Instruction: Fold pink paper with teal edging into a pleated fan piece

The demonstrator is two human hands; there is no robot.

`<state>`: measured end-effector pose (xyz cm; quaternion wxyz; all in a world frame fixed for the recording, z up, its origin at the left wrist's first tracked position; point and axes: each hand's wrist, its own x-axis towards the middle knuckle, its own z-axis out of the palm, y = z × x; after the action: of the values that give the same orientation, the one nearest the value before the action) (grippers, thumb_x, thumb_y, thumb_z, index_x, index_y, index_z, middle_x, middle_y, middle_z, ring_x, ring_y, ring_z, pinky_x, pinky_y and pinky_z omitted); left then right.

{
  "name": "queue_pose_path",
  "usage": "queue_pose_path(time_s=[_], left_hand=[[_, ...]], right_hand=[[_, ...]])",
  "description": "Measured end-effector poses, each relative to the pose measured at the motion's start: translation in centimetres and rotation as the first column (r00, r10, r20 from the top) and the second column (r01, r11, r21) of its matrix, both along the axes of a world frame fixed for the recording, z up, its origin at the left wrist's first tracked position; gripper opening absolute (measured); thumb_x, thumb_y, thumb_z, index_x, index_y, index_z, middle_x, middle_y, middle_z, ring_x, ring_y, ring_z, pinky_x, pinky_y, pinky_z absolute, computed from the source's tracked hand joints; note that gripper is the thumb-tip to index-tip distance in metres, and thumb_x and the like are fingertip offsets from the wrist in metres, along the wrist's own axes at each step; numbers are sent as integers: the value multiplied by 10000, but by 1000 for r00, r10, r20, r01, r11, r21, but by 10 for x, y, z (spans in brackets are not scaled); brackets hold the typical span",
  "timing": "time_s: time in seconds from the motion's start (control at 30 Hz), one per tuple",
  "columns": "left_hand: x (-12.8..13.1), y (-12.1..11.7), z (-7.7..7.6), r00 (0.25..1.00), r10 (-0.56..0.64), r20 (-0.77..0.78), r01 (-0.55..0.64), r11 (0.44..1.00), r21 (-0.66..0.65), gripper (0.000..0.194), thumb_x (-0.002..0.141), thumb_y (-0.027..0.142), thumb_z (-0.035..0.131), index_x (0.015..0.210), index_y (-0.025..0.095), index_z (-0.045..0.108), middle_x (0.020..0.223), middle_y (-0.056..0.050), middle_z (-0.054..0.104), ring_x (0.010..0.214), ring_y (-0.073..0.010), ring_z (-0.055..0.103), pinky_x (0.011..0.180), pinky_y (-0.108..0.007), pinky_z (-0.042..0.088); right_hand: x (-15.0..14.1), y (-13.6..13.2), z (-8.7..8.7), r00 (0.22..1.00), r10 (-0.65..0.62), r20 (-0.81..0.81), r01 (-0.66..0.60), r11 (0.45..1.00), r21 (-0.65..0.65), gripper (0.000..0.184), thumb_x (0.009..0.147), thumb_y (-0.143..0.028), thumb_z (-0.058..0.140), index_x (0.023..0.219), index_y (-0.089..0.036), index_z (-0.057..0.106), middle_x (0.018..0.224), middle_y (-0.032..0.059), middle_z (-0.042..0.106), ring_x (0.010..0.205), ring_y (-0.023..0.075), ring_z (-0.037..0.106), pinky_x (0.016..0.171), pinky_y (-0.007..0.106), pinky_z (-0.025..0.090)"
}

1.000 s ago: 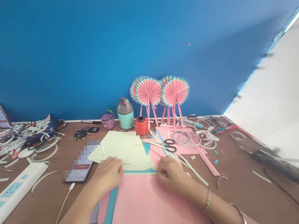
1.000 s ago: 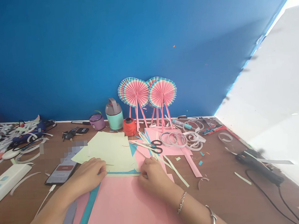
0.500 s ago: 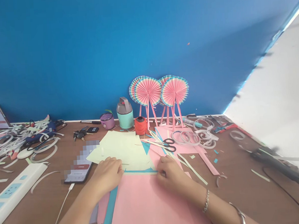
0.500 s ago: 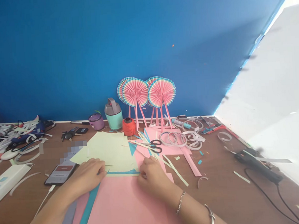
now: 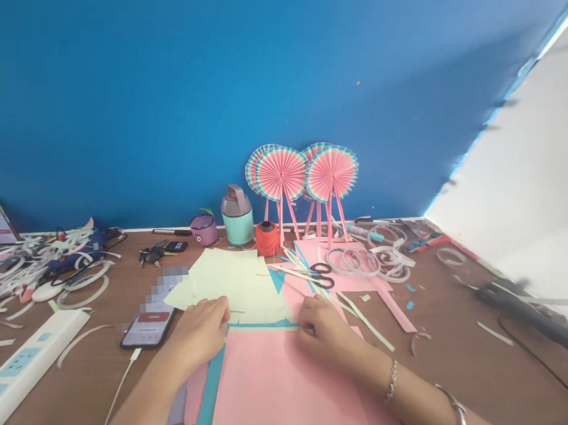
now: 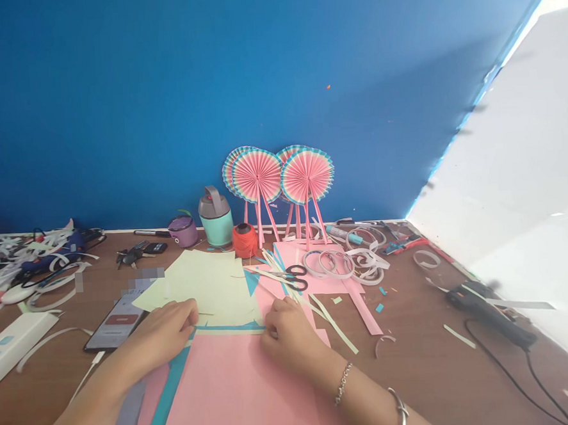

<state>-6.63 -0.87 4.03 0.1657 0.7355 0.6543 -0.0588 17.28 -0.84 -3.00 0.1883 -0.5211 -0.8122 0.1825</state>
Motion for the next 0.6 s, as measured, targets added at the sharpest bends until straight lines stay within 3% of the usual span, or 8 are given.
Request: queue_pose_path(time_s=[0.07,0.17,0.23,0.3,0.37,0.5,0.6], left_hand=[[1,1,1,1000,30,-9,-29,998,51,247,778,37,349,832,197,529,832,-49,625,838,-214,574,677,-305,376],[9,-1,-1,997,27,78,-44,970,237,272,818,39,327,911,183,539,889,-60,615,906,-217,556,746,-324,397],[20,-7,-5,978,-104,182,39,942,332,252,840,64,353,940,185,550,977,-59,597,958,-203,537,804,-317,405],[33,-15,-11,930,-288,229,203,921,333,264,865,80,349,952,195,570,1004,-56,581,956,-187,534,818,-302,418],[44,-24,-19,906,-388,170,340,906,253,301,836,32,343,882,196,592,946,-49,583,891,-183,545,758,-289,435],[60,-37,-33,916,-393,-87,402,900,171,370,720,-68,369,875,167,609,922,-71,595,841,-215,547,662,-311,441],[66,-40,-40,873,-409,-267,461,870,174,411,670,-87,409,931,144,627,890,-82,604,814,-221,550,645,-318,451]], right_hand=[[0,0,0,1000,-1,-1,1,1000,-2,250,591,-23,430,542,-172,235,618,0,397,666,143,383,605,263,280],[0,0,0,1000,-1,-4,1,1000,-1,256,590,-24,432,543,-174,230,618,-3,398,663,143,382,604,262,280],[0,0,0,1000,-3,-4,3,1000,-1,257,591,-24,435,541,-176,234,618,-5,400,661,144,381,608,265,280],[0,0,2,1000,-2,-2,2,1000,-4,253,590,-23,438,534,-179,246,622,-4,406,662,145,384,614,271,283],[0,-1,2,1000,-1,-4,1,1000,-3,250,585,-18,438,531,-181,255,627,-3,414,668,147,388,624,275,289],[0,0,0,1000,2,-9,-2,1000,3,253,581,-12,438,529,-180,257,626,-5,411,666,145,381,633,276,294],[0,0,0,1000,5,-10,-5,1000,3,256,578,-6,440,525,-180,260,621,-6,403,667,146,375,633,277,297]])
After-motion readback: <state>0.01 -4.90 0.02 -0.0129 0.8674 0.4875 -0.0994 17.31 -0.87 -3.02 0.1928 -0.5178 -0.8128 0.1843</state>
